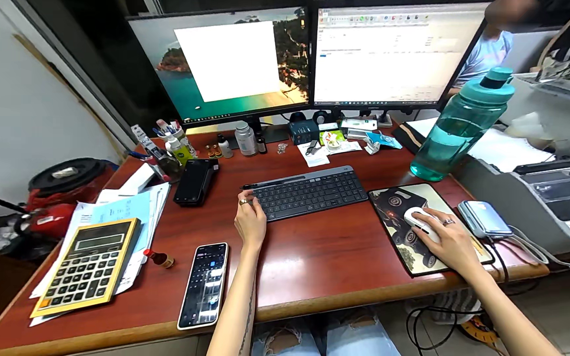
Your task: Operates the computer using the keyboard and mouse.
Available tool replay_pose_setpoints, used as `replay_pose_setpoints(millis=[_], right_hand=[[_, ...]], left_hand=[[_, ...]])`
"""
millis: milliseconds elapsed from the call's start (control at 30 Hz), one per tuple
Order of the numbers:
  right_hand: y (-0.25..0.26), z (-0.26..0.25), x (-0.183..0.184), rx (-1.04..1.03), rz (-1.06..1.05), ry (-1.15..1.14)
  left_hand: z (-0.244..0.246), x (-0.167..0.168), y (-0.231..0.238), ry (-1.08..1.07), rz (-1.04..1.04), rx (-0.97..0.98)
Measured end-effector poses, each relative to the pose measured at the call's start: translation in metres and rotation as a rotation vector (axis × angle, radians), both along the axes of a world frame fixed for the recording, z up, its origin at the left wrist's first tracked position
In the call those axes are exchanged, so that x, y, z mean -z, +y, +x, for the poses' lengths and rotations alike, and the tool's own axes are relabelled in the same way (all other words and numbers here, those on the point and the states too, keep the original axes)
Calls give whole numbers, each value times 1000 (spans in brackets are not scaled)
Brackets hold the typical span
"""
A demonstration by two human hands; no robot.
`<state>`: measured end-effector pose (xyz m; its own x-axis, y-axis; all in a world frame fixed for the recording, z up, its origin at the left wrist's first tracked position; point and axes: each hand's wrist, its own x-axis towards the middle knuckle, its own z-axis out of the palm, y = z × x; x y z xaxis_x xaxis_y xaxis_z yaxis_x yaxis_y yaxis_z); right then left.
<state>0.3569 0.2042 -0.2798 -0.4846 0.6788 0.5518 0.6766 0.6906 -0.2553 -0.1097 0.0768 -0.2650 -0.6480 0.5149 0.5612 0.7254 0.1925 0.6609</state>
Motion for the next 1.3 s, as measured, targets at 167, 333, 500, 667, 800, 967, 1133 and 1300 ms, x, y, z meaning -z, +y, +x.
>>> replay_pose_setpoints(millis=[167, 333, 500, 667, 800, 967, 1133, 1300], right_hand=[[0, 0, 0, -49, 21, -17], [-1, -2, -2, -124, 31, -28], [-1, -1, -2, -147, 35, -42], [-1, -2, -2, -149, 40, -41], [-2, -2, -2, -140, 19, -27], [-1, -2, -1, -138, 29, -32], [-1, -1, -1, -134, 30, -39], [-1, -2, -1, -126, 47, -29]], left_hand=[[-1, -1, 2, 3, 9, -2], [-1, -1, 2, 16, 11, -8], [0, 0, 1, 12, -2, 5], [-1, 0, 1, 8, 0, -1], [-2, 0, 1, 10, -11, 7], [-1, 0, 1, 3, 2, 10], [-1, 0, 1, 4, 9, 5], [-1, -1, 1, 9, 15, -4]])
